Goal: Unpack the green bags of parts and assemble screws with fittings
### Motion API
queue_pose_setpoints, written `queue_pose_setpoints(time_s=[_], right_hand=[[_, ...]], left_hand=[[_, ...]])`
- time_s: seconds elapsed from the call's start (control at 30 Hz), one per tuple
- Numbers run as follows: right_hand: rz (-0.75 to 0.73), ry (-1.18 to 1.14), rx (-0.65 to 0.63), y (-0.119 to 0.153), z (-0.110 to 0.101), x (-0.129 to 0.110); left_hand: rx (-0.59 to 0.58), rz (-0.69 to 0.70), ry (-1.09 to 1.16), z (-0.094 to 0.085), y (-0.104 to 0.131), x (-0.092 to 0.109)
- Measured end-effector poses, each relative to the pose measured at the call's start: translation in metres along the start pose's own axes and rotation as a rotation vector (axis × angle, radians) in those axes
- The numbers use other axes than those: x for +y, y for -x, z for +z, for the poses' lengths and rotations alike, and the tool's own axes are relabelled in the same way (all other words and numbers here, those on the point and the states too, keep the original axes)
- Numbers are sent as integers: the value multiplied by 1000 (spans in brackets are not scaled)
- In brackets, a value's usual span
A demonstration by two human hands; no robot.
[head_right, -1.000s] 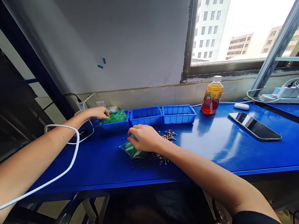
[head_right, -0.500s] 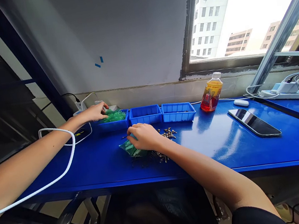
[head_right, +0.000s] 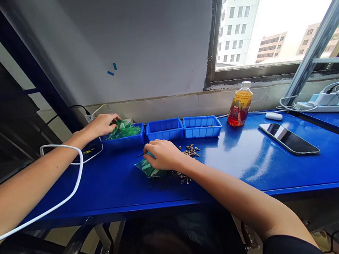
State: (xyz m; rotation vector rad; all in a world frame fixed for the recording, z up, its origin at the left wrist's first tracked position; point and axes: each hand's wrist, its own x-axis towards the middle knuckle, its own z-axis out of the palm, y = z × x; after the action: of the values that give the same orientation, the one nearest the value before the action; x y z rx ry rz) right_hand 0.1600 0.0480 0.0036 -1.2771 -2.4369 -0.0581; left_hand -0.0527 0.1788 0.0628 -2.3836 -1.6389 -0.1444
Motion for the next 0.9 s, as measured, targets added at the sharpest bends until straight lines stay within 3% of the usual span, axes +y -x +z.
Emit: queue_pose_setpoints(time_s=[0.2, 0.3, 0.47, 0.57, 0.7, 0.8, 0.9], right_hand=[[-2, 8, -15, 0, 2, 1], [0, 15, -27, -1, 2, 1], [-3, 25, -40, -1, 2, 0], [-7, 25, -50, -1, 2, 0], [-9, 29, -62, -1, 2, 1], [-17, 32, -59, 0, 2, 1], [-22, 31, -56, 0, 2, 2]], left_hand=[[78, -193, 64, -2, 12, 5], [-25, -224, 60, 3, 16, 8], [-131, -174, 46, 10, 13, 12], [-246, -94, 103, 4, 8, 10], [-317, 46, 288, -5, 4, 7], [-184, 58, 469, -8, 18, 10], [200, -94, 493, -2, 51, 18]])
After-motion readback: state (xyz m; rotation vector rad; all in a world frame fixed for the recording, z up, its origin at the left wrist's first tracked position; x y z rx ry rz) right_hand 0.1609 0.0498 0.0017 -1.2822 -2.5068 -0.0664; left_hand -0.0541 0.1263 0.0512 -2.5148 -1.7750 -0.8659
